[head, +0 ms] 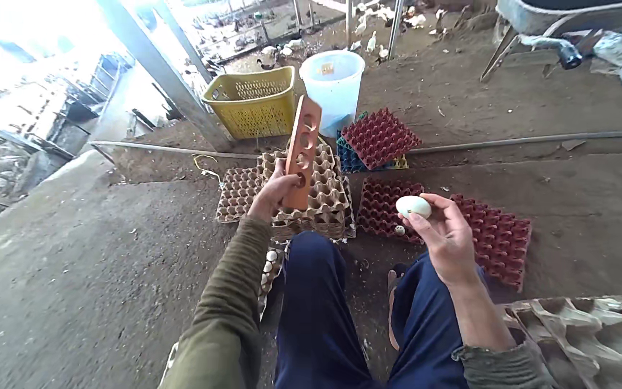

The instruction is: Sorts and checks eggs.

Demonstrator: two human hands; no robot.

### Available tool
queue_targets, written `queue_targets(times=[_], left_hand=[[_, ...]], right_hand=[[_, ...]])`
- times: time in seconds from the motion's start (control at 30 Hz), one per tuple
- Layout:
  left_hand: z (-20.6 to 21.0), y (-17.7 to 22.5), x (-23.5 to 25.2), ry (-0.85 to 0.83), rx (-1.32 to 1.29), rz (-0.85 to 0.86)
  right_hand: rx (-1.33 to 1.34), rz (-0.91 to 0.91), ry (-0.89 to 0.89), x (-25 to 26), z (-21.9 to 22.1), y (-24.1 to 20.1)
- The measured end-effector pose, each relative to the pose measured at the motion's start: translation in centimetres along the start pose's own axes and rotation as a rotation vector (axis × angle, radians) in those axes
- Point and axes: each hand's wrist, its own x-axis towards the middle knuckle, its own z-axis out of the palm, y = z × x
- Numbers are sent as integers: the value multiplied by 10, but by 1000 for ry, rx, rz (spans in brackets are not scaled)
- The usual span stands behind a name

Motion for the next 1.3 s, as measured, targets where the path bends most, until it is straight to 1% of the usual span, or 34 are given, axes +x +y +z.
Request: queue_targets(times=[0.13, 0.17, 0.23, 0.33, 0.43, 0.53, 0.77, 0.83, 0.9, 0.93, 1.0, 1.03, 1.1, 1.17, 1.3], left_hand=[[50, 30, -65, -266, -180, 229], [64, 32, -81, -292, -212, 268], [89, 31, -107, -270, -292, 298], [104, 18, -130, -266, -380, 330], [110, 6, -147, -247, -433, 335], [112, -3, -158, -229, -449, 352], [114, -3, -205, -120, -466, 289], [112, -6, -220, -95, -509, 281], [107, -10, -236, -78, -540, 277], [104, -13, -245, -91, -565, 271], [98, -16, -261, -167, -662, 270], [96, -16, -269, -169, -673, 269], [94, -16, -284, -112, -658, 258], [92, -15, -291, -65, -632, 242], [82, -19, -296, -81, -612, 216]], right_hand=[[-163, -226, -120, 20, 44, -26], [-221, -279, -128, 25, 53, -33], [-327, -372, -119, 30, 63, -45], [-458, -459, -140, 26, 63, -54], [-506, -520, -224, 16, 59, -52], [-529, -586, -271, 3, 62, -49], [-567, -710, -360, -27, 68, -43], [-514, -695, -418, -34, 67, -44], [-311, -614, -467, -39, 61, -45], [-195, -555, -473, -41, 57, -44], [-39, -454, -520, -39, 54, -37], [5, -406, -581, -39, 57, -33], [69, -331, -758, -45, 66, -27], [63, -331, -882, -47, 74, -26], [-155, -416, -984, -35, 77, -25]])
